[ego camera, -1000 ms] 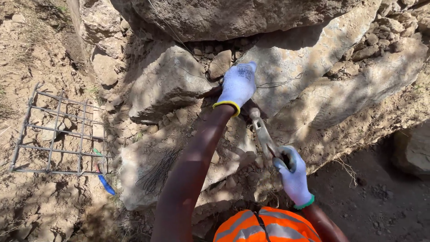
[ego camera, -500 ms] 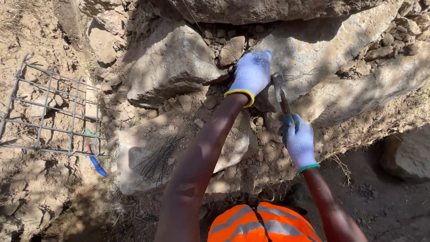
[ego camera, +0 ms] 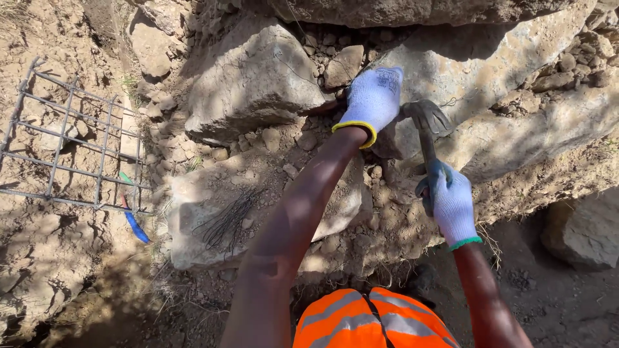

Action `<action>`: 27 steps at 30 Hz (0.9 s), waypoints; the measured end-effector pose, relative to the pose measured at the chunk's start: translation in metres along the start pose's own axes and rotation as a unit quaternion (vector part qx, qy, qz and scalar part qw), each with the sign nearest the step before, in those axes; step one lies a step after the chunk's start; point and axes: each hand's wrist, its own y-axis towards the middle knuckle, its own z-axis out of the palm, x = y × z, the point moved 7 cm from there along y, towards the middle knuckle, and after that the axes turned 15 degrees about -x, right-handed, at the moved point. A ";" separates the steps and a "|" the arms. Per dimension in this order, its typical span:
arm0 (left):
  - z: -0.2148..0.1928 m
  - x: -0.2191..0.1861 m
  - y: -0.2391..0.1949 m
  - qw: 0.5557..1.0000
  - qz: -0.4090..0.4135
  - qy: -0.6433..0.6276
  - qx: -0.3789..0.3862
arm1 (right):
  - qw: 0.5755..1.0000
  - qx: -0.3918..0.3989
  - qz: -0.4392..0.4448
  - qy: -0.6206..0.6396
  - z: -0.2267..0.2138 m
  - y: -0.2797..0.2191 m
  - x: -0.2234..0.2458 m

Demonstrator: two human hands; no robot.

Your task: Securing rebar mesh to rocks in a trench using wire and a hammer

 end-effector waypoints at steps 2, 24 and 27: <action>0.005 0.001 0.005 1.000 -0.005 0.002 -0.002 | 1.000 -0.003 -0.006 0.011 -0.008 0.003 -0.009; 0.036 0.005 0.005 1.000 0.005 0.008 0.005 | 0.976 -0.069 -0.205 -0.032 0.002 -0.001 -0.033; 0.021 0.004 0.008 0.999 0.022 0.034 -0.013 | 0.972 -0.015 -0.182 -0.150 0.003 0.009 -0.029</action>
